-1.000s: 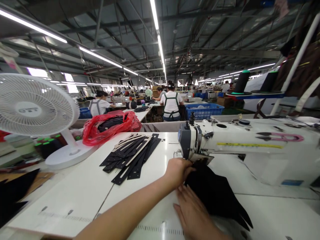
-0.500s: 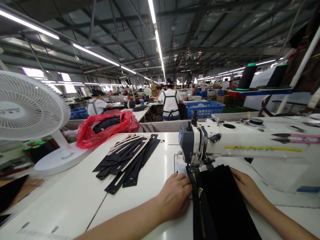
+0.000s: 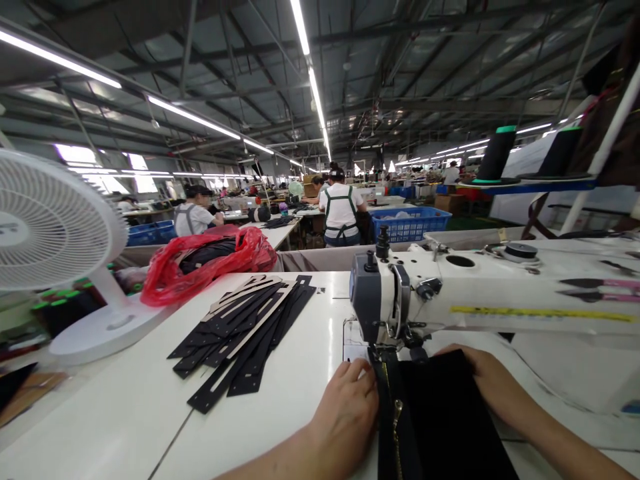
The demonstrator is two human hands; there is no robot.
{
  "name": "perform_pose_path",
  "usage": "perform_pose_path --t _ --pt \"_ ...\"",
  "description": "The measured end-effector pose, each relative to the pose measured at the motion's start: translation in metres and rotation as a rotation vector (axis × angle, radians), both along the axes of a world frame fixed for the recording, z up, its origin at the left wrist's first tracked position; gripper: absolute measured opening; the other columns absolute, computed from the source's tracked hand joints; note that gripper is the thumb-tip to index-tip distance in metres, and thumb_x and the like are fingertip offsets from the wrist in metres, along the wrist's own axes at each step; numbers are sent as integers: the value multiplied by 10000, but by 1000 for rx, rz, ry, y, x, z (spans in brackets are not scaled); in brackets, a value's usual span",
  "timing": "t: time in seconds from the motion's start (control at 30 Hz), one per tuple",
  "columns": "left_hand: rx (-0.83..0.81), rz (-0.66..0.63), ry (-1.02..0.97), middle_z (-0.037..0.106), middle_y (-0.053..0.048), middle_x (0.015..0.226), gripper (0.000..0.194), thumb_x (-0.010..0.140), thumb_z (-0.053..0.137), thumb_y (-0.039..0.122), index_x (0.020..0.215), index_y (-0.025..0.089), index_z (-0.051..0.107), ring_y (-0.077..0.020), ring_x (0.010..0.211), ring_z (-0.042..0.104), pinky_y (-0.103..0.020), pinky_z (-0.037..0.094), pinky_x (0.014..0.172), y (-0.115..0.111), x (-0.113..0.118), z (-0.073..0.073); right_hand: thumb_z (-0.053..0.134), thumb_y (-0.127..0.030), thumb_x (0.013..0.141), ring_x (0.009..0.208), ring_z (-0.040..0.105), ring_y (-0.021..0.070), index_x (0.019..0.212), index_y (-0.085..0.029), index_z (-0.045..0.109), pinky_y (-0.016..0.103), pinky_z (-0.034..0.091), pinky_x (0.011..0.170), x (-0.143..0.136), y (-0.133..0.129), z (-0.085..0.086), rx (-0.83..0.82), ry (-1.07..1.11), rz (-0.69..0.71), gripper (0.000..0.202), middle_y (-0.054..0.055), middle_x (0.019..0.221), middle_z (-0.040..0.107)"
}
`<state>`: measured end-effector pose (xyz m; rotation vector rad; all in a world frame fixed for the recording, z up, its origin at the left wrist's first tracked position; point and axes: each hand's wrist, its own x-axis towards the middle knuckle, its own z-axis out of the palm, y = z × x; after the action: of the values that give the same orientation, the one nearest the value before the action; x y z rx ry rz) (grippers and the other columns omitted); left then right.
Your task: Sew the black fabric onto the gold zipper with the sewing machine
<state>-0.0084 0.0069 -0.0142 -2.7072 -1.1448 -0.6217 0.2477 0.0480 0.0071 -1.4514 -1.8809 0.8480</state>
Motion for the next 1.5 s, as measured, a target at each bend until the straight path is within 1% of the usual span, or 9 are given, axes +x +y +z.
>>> perform_pose_path --t 0.2,0.33,0.4,0.5,0.6,0.87,1.0,1.1,1.5 --pt "-71 12 -38 598 -55 859 34 753 557 152 781 169 547 -220 824 489 -373 393 735 -2 1 8 376 -391 773 927 604 265 808 -218 650 384 450 834 10 4 -12 214 -113 -189 326 65 1021 662" --pt "-63 35 -102 598 -45 857 42 749 543 132 757 173 540 -214 811 484 -366 377 733 -2 2 4 249 -509 856 690 645 258 756 -206 668 380 505 661 14 2 -1 154 -189 -251 527 71 680 675" --pt "-51 34 -125 598 -39 852 46 755 536 130 757 176 539 -211 808 484 -365 369 738 -2 2 2 211 -509 885 649 647 235 777 -208 663 348 512 618 11 1 4 176 -231 -223 553 54 660 673" --pt "-23 36 -119 598 -38 835 51 778 524 139 748 175 542 -205 785 483 -362 361 726 -1 3 1 388 -424 844 816 643 219 843 -215 626 314 501 724 1 2 4 294 -337 -134 317 43 866 688" --pt "-9 28 -96 601 -39 828 43 762 544 138 735 171 545 -202 769 484 -360 361 722 -1 3 3 410 -312 828 767 621 199 811 -212 579 310 485 711 -4 9 -5 380 -408 -75 197 37 815 659" --pt "-53 76 -181 592 -40 821 82 750 508 107 719 176 539 -206 779 498 -382 411 738 -4 3 1 365 -191 857 826 581 286 780 -157 622 477 454 781 -15 -7 -8 687 -574 -39 270 140 842 634" --pt "-92 131 -321 580 -93 998 247 722 490 85 952 152 548 -231 922 530 -400 479 812 -6 0 -5 386 -181 897 981 599 231 1025 -143 638 386 482 884 -50 -32 -13 903 -503 118 285 112 1032 654" --pt "-44 91 -326 550 -119 1181 413 738 466 51 1135 151 518 -241 1075 529 -432 457 937 -4 -2 -11 377 -151 892 1021 598 202 1126 -115 605 331 513 874 -67 -36 -26 889 -440 180 328 118 1114 632" --pt "73 -211 -207 655 -119 991 192 884 442 106 967 109 615 -216 943 622 -390 495 914 11 -3 -3 354 -46 819 1063 577 235 1113 -22 609 362 490 916 -66 -34 -30 856 -529 261 390 178 1147 603"
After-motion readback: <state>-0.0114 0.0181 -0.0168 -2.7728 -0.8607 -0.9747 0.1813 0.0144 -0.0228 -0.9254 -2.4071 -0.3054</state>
